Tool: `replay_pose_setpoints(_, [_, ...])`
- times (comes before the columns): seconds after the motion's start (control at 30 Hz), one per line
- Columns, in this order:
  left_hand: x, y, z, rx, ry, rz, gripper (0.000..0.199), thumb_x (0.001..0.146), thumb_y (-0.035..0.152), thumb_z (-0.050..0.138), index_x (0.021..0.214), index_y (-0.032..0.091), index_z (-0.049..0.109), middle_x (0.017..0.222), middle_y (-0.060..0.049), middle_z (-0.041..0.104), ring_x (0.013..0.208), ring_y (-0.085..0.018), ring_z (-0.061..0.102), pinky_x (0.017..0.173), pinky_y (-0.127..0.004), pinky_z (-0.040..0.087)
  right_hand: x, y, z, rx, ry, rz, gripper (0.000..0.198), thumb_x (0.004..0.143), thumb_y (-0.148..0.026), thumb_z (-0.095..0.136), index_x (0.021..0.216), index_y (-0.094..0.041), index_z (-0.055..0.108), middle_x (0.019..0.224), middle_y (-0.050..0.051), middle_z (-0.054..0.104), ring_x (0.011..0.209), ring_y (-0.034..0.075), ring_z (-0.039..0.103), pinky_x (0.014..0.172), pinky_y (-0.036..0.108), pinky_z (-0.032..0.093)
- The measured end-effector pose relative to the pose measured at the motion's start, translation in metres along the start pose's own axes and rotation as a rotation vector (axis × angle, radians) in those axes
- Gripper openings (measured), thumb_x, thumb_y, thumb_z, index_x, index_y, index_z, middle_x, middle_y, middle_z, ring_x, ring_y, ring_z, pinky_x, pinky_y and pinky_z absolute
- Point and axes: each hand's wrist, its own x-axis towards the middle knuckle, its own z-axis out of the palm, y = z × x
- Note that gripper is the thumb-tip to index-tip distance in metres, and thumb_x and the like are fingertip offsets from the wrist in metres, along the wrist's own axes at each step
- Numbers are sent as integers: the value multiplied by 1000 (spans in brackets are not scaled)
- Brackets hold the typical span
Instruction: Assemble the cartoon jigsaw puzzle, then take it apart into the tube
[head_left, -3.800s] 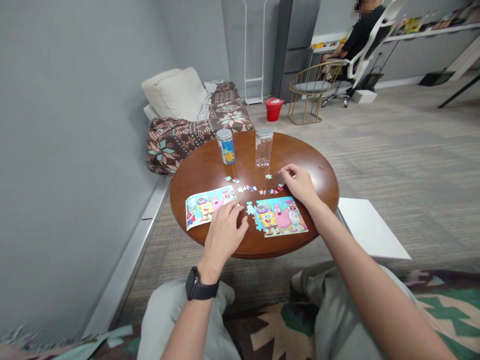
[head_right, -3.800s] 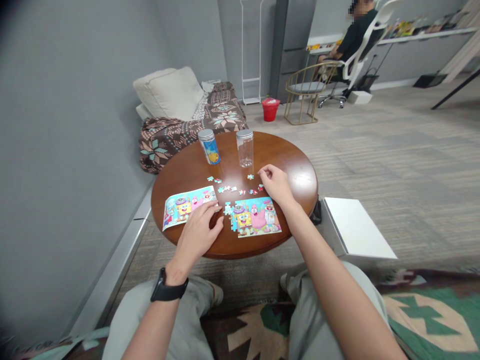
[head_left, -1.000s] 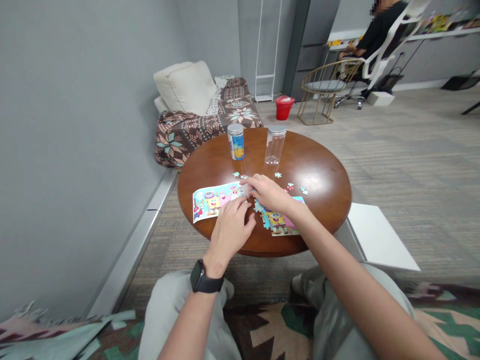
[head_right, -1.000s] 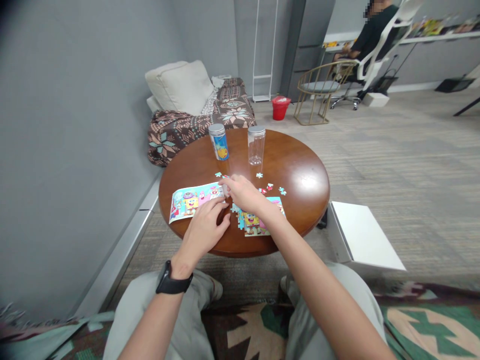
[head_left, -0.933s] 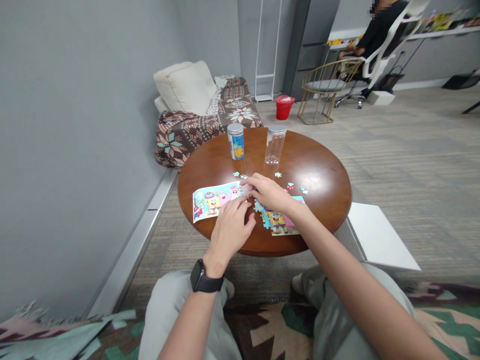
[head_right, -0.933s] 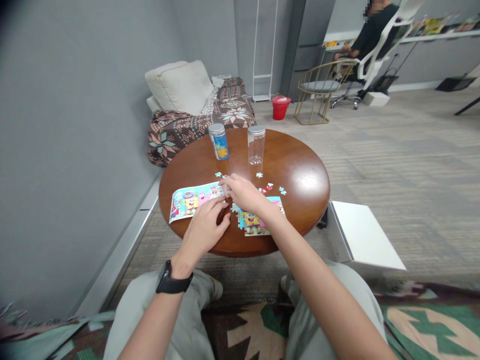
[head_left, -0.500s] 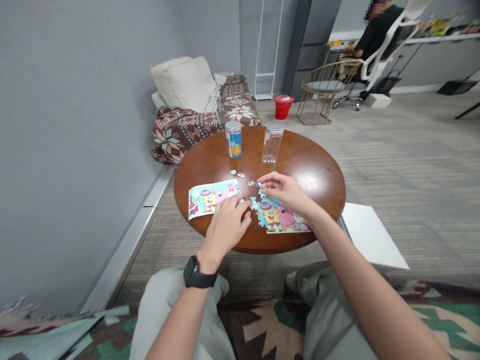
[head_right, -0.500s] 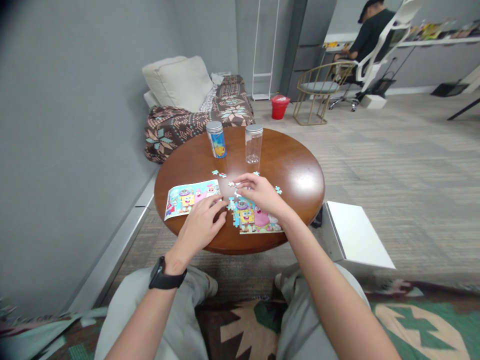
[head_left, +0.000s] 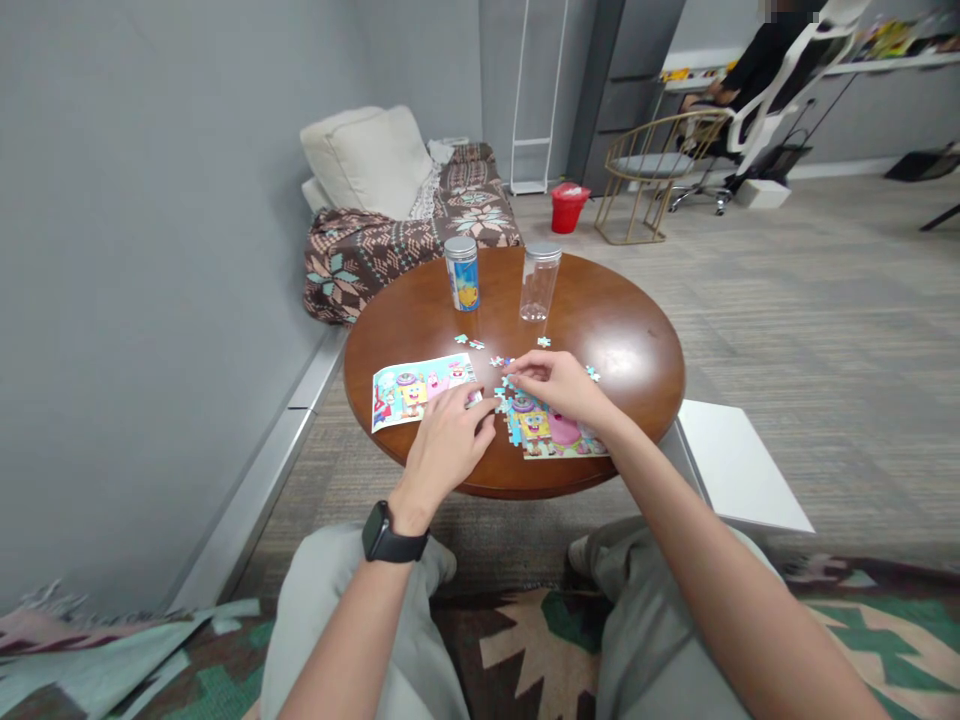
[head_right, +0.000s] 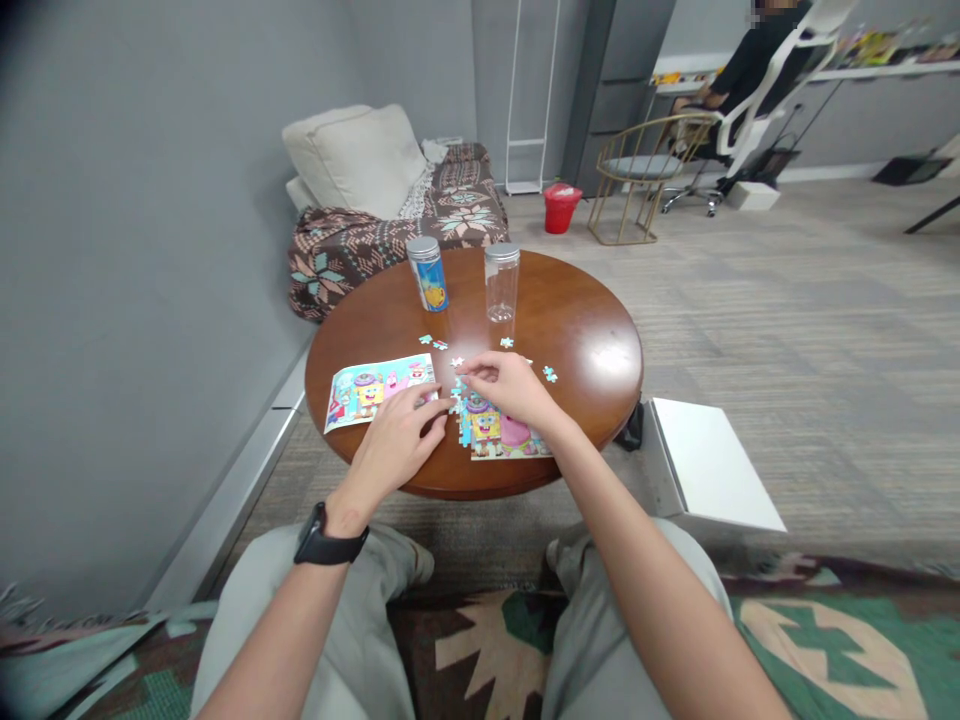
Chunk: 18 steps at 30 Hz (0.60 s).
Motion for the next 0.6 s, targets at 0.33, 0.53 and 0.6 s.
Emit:
replay_pose_setpoints(0.33, [-1,-1,1,6,-2,4,30,94,21,50,119,25,67,129,-8,61,119,-25,56,105,-45,44,-2,-2,0,-279,-67,-91,17,84,-20,62,89,-21,79,89,4,76,85,19,66,81,31,48])
replay_pose_setpoints(0.53, [-1,-2,3,-2,7,8,30,94,21,50,118,26,67,129,-7,61,119,-24,56,106,-45,43,-1,4,2,-345,-66,-119,16,85,-19,63,88,-22,78,88,4,73,88,19,64,84,32,47])
replay_pose_setpoints(0.6, [-1,-2,3,-3,14,13,30,93,21,51,118,25,67,128,-7,61,118,-24,56,106,-45,43,-1,5,2,-355,-66,-117,15,85,-18,63,88,-22,77,88,4,72,87,18,64,82,31,47])
